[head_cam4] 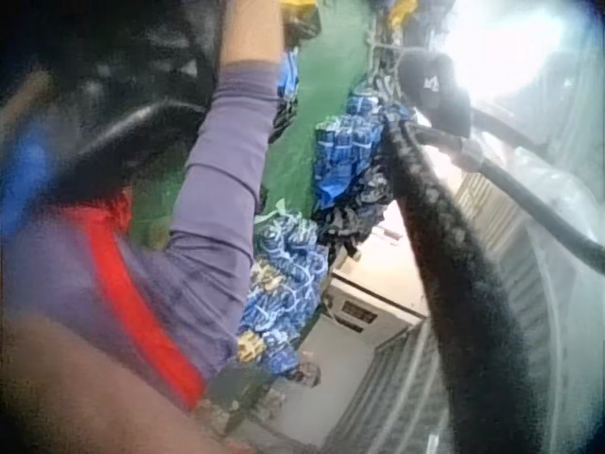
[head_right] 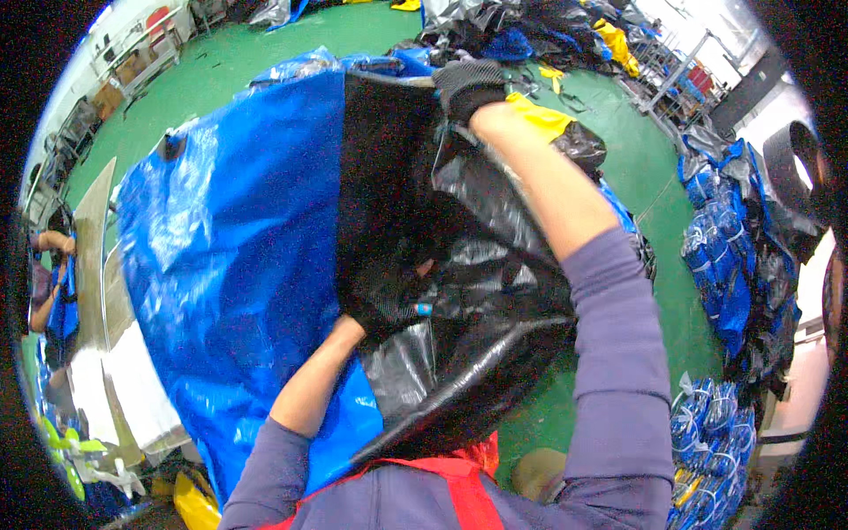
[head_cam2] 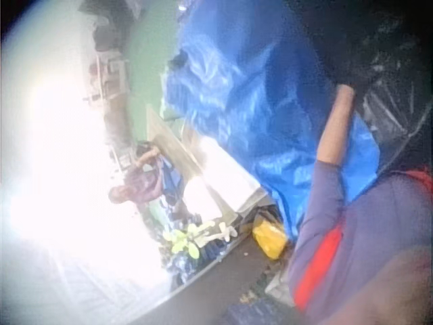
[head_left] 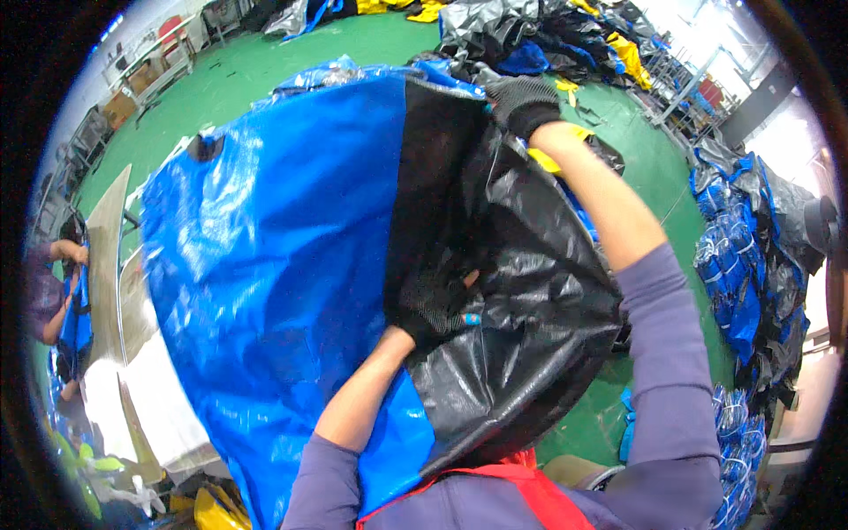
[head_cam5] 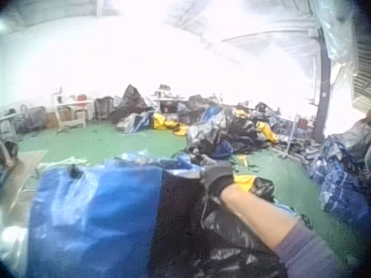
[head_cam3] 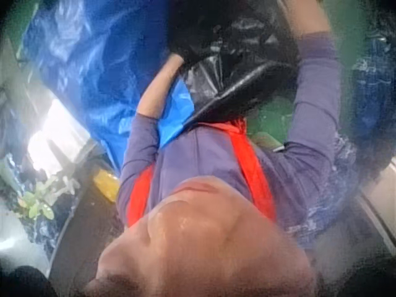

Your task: The person folds and inserts blue and yellow plastic mailers into clear poly bags on a workbench. The person repeatedly folds the mailers, places them inside the clear bags, and adjusts the contents. The person handles multiple mailers one at a time and places the finished packages on the table.

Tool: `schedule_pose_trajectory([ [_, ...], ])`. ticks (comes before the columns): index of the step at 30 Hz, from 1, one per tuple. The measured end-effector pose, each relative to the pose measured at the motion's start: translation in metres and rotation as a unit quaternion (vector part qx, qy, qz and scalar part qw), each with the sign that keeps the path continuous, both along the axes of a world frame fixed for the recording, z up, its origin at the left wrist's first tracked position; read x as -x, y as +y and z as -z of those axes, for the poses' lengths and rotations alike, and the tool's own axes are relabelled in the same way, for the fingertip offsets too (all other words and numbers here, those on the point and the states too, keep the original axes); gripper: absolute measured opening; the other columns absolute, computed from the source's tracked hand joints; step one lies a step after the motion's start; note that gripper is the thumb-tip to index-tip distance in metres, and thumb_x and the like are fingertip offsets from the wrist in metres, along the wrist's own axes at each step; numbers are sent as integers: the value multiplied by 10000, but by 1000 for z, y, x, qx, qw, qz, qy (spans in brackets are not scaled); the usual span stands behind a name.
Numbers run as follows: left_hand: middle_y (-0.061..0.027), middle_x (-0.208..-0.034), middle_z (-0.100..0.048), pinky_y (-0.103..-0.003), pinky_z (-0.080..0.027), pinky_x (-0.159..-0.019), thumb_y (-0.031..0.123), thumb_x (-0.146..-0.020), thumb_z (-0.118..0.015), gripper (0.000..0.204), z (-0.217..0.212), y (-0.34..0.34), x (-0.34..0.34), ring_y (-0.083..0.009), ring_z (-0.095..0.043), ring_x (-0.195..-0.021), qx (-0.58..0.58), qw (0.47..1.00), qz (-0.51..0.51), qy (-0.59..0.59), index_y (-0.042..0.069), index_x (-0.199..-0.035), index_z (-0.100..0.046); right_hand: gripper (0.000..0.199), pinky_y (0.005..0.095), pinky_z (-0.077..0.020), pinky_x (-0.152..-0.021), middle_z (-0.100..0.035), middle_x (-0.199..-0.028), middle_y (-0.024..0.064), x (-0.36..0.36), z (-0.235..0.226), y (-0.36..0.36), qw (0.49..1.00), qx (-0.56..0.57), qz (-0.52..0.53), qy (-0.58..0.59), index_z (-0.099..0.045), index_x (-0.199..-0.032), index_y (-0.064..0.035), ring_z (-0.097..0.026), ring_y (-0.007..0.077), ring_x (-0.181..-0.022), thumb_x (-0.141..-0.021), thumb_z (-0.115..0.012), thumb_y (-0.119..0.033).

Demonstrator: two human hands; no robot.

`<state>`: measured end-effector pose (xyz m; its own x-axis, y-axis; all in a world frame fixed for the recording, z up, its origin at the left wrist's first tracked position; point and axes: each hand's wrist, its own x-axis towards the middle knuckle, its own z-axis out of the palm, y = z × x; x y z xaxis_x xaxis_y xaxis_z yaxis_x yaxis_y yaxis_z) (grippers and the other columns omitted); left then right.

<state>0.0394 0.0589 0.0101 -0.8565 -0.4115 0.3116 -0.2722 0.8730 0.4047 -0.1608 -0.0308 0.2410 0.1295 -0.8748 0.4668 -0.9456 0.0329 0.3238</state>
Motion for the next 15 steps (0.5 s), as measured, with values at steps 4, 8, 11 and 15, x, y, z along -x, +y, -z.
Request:
schedule_pose_trajectory([
  [4,-214,-1450,-381,-613,-171,-1102,756,-768,-472,818,14,4,-1,-466,-298,-1343,1,1000,-3,-2,253,-1412,-439,329,463,-482,-775,-602,-943,224,-10,48,33,982,22,-183,-44,-589,-1076,-59,-597,405,-859,-811,-576,-253],
  [8,-199,-1527,-252,-601,-71,-1128,740,-783,-483,751,11,-3,-2,-453,-125,-1419,-29,999,13,-12,286,-1381,-481,450,479,-411,-997,-569,-1216,259,37,135,40,911,-342,53,-225,-539,-1307,-179,-544,413,-1146,-906,-460,-367],
  [11,-247,-1470,-322,-560,-275,-1064,663,-837,-474,658,-12,8,9,-491,-361,-1278,-17,1000,9,-20,252,-1348,-519,546,461,-369,-1042,-497,-1357,197,58,174,35,946,-300,53,-112,-439,-1410,-204,-467,372,-1252,-930,-404,-463],
  [15,-341,-1207,-523,-539,-424,-896,453,-876,-486,589,-50,91,26,-489,-554,-1044,-202,979,-11,-36,71,-1323,-492,598,426,-320,-1091,-405,-1448,169,56,183,25,933,-338,72,-101,-317,-1474,-205,-394,335,-1322,-940,-384,-465],
])
